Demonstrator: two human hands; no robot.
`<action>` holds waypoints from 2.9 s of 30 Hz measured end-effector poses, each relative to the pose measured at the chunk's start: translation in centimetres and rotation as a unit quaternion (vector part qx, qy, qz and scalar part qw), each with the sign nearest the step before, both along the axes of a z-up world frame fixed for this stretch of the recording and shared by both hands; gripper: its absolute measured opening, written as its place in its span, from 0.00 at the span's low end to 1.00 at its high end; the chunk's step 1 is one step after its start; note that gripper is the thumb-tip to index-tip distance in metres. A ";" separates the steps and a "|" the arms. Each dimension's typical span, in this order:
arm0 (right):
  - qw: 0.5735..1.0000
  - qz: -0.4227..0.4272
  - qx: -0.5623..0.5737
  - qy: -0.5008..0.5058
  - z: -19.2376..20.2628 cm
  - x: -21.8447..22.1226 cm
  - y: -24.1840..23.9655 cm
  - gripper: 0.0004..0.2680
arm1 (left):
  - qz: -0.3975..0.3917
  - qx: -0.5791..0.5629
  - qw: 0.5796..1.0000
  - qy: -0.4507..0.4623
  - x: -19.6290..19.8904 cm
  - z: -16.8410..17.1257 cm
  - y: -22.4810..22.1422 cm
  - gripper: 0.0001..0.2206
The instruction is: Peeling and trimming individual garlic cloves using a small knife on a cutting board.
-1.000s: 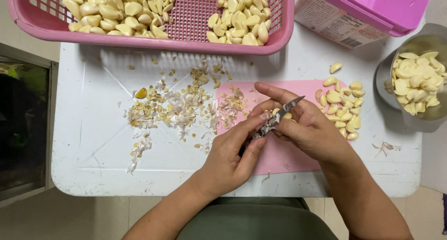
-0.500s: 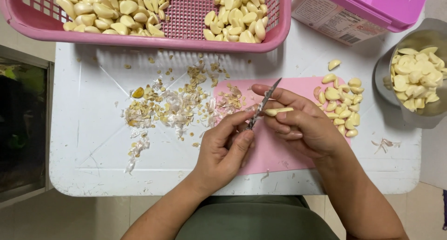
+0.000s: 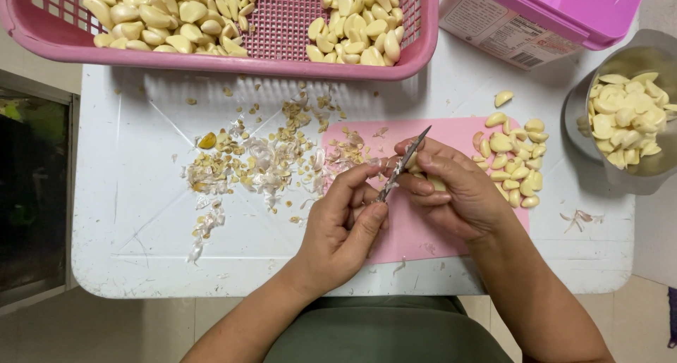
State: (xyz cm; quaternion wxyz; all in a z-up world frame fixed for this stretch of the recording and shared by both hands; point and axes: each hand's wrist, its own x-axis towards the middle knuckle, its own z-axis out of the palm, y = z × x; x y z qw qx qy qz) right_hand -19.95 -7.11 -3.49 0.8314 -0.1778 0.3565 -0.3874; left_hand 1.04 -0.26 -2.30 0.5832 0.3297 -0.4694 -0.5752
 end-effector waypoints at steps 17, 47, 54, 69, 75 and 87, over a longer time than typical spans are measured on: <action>0.995 -0.084 0.020 0.050 -1.5 0.7 1.5 0.13 | 0.000 -0.008 0.998 -0.062 -0.6 0.0 0.1 0.19; 0.991 -0.124 -0.005 0.046 -1.5 1.5 2.0 0.10 | -0.016 0.063 0.995 0.081 -0.4 -0.1 -0.1 0.18; 0.993 -0.118 0.009 -0.015 -0.8 1.6 1.8 0.09 | 0.010 0.055 0.996 0.074 -0.3 -0.2 0.1 0.18; 0.990 -0.103 -0.023 0.094 -1.0 1.8 1.7 0.11 | 0.001 0.012 0.996 -0.086 -0.4 0.4 -0.2 0.18; 0.992 -0.083 -0.027 0.088 -1.1 1.6 1.6 0.09 | -0.001 0.040 0.982 -0.186 0.5 1.9 -0.3 0.18; 0.760 0.127 -0.405 0.492 15.2 7.3 -11.9 0.09 | 0.015 0.109 0.992 -0.057 0.4 2.2 -0.6 0.18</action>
